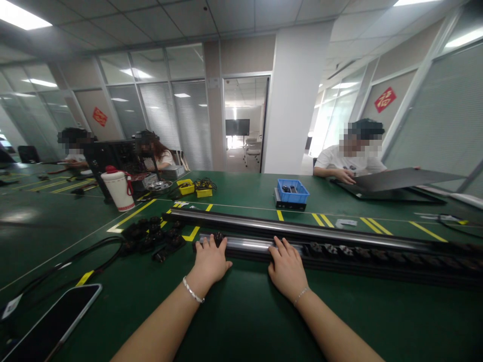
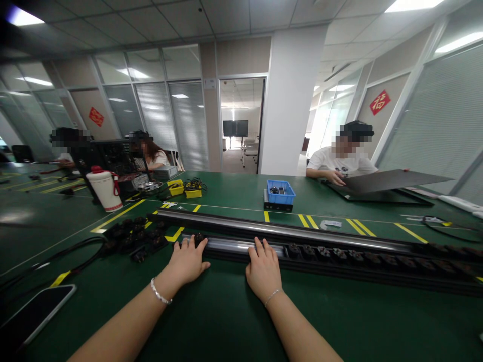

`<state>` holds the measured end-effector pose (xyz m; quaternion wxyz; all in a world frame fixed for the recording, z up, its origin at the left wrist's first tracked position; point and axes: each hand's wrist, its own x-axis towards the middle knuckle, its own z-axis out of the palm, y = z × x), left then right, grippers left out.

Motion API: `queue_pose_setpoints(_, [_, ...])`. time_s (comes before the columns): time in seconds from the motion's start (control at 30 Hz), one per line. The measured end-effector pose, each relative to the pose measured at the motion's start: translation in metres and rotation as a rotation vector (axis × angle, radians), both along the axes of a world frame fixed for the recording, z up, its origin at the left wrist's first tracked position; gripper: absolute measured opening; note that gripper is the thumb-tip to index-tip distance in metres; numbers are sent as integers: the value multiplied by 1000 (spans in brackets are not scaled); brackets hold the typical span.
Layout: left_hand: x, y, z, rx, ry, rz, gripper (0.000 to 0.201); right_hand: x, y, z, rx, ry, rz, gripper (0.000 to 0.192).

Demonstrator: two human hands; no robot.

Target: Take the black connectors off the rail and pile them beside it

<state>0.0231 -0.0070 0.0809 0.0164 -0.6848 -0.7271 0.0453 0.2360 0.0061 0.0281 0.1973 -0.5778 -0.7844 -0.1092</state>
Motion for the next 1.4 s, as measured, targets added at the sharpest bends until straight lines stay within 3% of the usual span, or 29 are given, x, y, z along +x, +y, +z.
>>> queue_pose_setpoints(0.4, [-7, 0, -18, 213, -43, -59, 56, 0, 1, -1, 7, -4, -5, 35])
queue_pose_setpoints(0.7, [-12, 4, -20, 258, -37, -54, 52, 2, 1, -1, 7, 6, 4, 35])
queue_pose_setpoints(0.83, [-19, 5, -19, 233, -22, 7, 52, 3, 2, -1, 6, 15, 6, 34])
queue_pose_setpoints(1.4, [-37, 12, -12, 91, -41, 59, 55, 3, 1, 0, 5, 14, 7, 35])
